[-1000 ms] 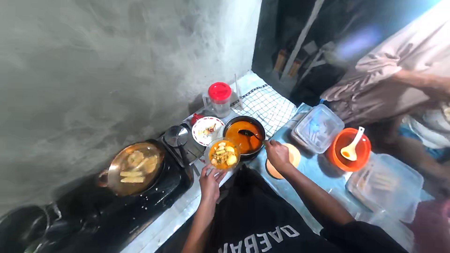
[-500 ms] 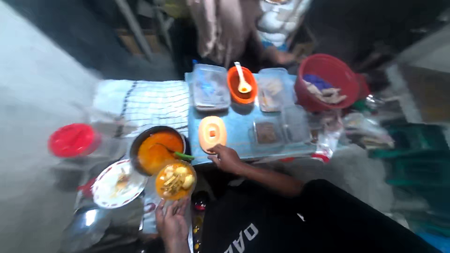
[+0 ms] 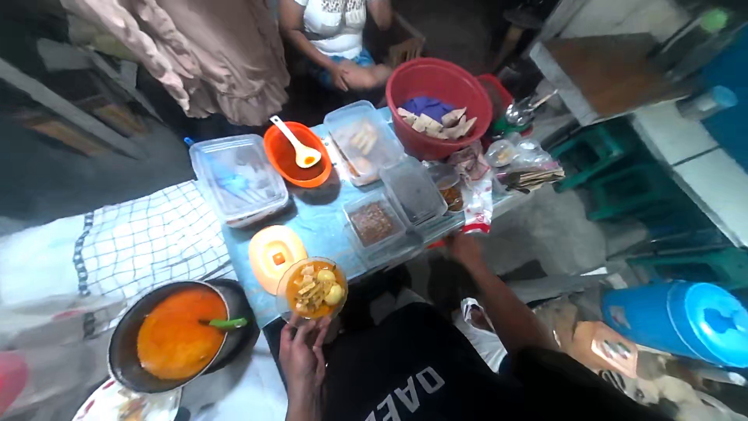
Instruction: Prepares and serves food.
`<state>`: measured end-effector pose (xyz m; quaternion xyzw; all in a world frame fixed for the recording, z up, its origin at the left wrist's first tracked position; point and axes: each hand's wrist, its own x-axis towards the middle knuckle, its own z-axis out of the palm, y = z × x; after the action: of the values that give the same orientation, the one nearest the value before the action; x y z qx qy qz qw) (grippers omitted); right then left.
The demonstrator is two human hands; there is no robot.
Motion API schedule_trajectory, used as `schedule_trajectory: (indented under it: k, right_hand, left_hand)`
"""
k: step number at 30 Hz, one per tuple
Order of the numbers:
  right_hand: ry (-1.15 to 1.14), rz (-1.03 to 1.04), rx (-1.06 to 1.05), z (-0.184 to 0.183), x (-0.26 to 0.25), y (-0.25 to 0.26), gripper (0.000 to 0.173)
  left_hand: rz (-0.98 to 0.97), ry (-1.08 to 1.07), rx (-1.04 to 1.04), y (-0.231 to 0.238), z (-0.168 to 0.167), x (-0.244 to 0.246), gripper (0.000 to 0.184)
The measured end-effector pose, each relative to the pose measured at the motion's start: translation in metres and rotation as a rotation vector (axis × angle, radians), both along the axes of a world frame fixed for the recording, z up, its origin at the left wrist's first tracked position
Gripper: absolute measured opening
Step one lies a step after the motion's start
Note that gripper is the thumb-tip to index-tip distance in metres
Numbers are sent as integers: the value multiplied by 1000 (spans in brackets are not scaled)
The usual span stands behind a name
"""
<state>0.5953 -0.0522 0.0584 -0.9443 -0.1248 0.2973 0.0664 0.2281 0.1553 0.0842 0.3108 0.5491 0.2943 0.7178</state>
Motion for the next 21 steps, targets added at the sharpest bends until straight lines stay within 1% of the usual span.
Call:
schedule_trajectory:
  k: [2,4,6,8,10,13,16,18,21]
  right_hand:
    - [-238,-1,76,-7,52,2,36]
    - [-339,100,112,-23,96,4,31]
    - [-314,249,89,-40,130,8,29]
    - [-268,414,65,-56,155,16,37]
    - [-268,493,55,-71,172,21,44]
    - [-232,544,71,-80,185,18,47]
    - [-161,558,151,-67,192,13,36]
    - [-140,506,240,-62,196,3,28]
    - [-232,420,447,-65,200,-15,27]
  left_hand:
    - [-9,26,28,-7,3,23,41]
    - [8,39,51,-16,5,46,39]
    - [37,44,56,-27,7,69,39]
    - [59,66,57,-37,10,94,40]
    - [72,90,56,-48,12,119,41]
    - [71,105,57,-65,15,152,42]
    - [73,71,38,-74,15,177,44]
    - [64,67,26,-80,17,192,43]
    - [41,59,21,-85,19,210,42]
